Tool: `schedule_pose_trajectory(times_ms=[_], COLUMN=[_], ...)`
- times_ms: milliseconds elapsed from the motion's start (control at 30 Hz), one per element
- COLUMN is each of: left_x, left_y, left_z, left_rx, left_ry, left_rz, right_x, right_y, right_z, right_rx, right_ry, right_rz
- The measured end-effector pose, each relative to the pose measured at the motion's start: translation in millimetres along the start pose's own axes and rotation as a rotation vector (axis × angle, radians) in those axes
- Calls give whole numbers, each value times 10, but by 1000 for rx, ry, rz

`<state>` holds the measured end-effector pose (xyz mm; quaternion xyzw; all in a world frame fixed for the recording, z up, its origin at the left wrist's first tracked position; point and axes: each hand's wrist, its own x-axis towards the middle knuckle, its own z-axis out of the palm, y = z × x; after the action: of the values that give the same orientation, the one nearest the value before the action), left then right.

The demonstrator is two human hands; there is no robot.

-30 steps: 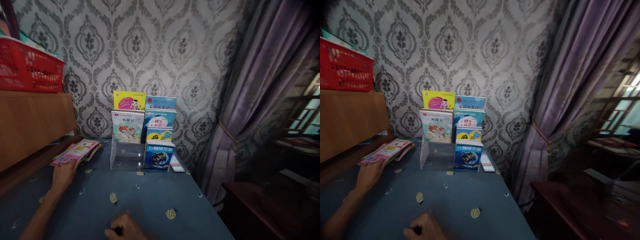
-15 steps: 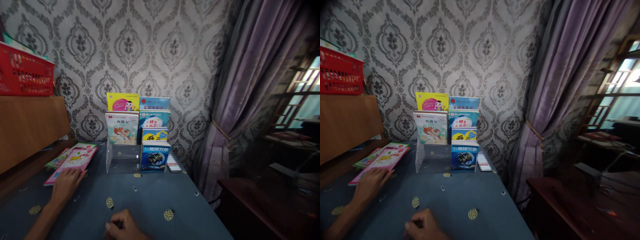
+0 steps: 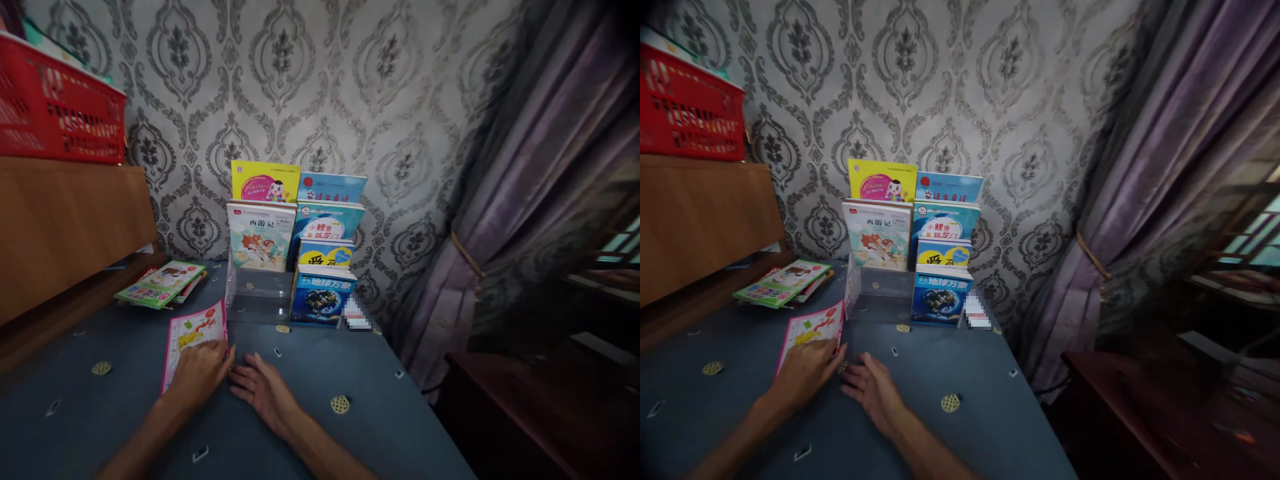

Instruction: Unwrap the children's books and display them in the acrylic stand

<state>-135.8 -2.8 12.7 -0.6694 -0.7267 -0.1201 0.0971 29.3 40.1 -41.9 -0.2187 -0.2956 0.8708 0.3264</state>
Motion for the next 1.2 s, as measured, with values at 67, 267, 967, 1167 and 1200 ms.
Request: schedule_pose_trajectory(times_ms=[67, 267, 967, 1167, 1200], left_x=[-79, -139, 59, 84, 85], left_y=[134, 320, -107, -280, -297], left_z=[38, 222, 576, 516, 501], left_rx=[-41, -291, -362, -364, -375], left_ry=[-39, -36, -21, -135, -162], left_rz=[41, 212, 278, 127, 108], right_x=[13, 46, 30, 43, 45], right_y=[-9, -14, -408, -760, -787], right_z=[7, -5, -395, -606, -634], right_rx=[11, 3, -427, -507, -496], right_ry=[-18, -47, 264, 508, 532], right_rz=[8, -9, -145, -363, -365])
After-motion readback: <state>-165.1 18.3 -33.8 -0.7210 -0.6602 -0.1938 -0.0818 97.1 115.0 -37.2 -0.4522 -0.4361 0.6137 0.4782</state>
